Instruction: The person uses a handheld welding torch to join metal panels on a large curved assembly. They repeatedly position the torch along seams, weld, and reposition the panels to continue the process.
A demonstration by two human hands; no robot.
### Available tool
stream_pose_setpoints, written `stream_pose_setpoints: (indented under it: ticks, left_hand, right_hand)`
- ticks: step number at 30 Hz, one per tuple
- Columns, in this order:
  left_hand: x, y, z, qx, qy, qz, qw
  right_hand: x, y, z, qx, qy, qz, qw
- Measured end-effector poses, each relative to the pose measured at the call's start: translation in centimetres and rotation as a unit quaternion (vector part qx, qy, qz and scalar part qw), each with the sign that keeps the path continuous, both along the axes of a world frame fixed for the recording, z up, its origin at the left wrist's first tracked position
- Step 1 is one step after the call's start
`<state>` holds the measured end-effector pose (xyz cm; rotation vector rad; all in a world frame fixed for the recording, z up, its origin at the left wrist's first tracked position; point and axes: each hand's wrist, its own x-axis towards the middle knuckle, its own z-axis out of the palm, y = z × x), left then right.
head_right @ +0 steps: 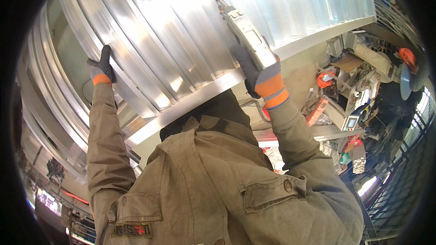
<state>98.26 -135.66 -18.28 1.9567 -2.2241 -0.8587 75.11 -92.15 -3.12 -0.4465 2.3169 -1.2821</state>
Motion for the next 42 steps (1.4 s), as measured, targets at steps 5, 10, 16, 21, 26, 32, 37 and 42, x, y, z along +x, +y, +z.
stream_pose_setpoints:
  ticks: [5, 10, 16, 21, 26, 32, 37, 42]
  left_hand:
    - [-0.4, 1.2, 1.0, -0.005, 0.018, 0.028, 0.999]
    - [-0.4, 1.5, 1.1, -0.008, 0.054, 0.028, 0.998]
    - [0.0, 1.9, 0.8, 0.004, 0.126, 0.046, 0.991]
    - [-0.3, 2.2, 0.8, 0.007, 0.184, 0.056, 0.981]
    - [0.6, 1.5, 0.1, 0.012, 0.155, 0.062, 0.986]
    - [1.0, 1.5, -0.6, -0.014, 0.142, 0.062, 0.988]
    - [0.3, 1.7, 0.2, -0.024, 0.128, 0.047, 0.99]
    - [1.6, -0.2, 0.3, -0.015, 0.042, 0.033, 0.998]
  right_hand:
    - [-1.5, 2.0, -2.1, -0.003, -0.021, 0.002, 1.0]
    - [-2.6, 3.6, -2.6, 0.013, -0.113, -0.02, 0.993]
    - [-2.7, 5.0, -3.4, 0.065, -0.228, -0.05, 0.97]
    - [-2.9, 6.0, -4.7, 0.037, -0.173, 0.005, 0.984]
    - [-2.4, 6.3, -5.1, -0.055, -0.215, -0.022, 0.975]
    - [-1.8, 6.5, -5.3, -0.046, -0.176, 0.015, 0.983]
    - [-2.3, 5.8, -5.1, -0.01, -0.14, 0.021, 0.99]
    - [-1.9, 5.2, -3.4, 0.01, -0.221, -0.058, 0.973]
